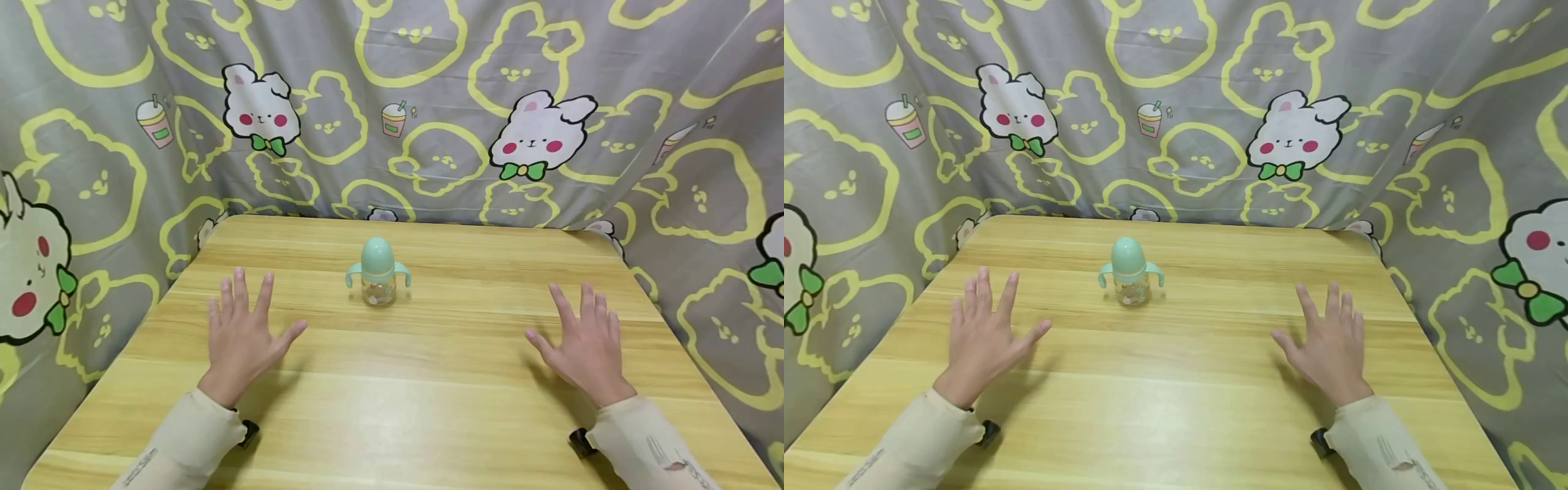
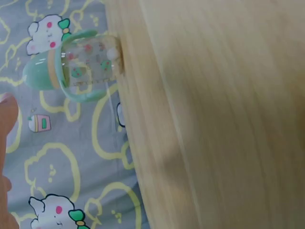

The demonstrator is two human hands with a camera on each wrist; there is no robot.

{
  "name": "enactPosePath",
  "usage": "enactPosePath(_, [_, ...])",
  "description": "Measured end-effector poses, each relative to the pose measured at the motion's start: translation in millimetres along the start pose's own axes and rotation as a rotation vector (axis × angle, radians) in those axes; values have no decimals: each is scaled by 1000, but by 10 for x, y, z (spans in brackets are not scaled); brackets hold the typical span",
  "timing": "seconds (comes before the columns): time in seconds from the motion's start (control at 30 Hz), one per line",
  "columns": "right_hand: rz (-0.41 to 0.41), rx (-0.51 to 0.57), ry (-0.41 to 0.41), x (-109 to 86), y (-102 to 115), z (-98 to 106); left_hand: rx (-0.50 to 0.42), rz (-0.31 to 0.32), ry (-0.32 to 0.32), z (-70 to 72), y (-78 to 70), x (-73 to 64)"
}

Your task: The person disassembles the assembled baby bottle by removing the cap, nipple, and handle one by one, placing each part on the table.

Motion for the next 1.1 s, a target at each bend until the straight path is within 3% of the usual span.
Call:
enactPosePath(0.13, [53, 39, -66, 69, 58, 23, -51, -48, -31, -33, -62, 68])
enactPosePath(0.27, [63, 91, 9, 169, 127, 17, -152, -85, -58, -88, -129, 142])
enactPosePath(0.43, [77, 132, 127, 352, 223, -16, -359, -11, 14, -225, -176, 254])
enactPosePath(0.63, [63, 251, 251, 575, 372, -103, -445, 94, 111, -392, -197, 349])
enactPosePath(0.83, [72, 358, 246, 772, 604, -176, -494, 138, 142, -543, -263, 403])
enactPosePath(1.1, [112, 406, 242, 1000, 968, -178, -531, 130, 150, -737, -404, 476])
Point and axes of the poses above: each hand's wrist, its own x-axis towards the middle knuckle, its own z-axis out of the back of the hand, y = z × x, the point moved 5 cm from there along x, towards the middle knuckle, and after that the axes turned 15 degrees about -x, right-handed, at the moved point
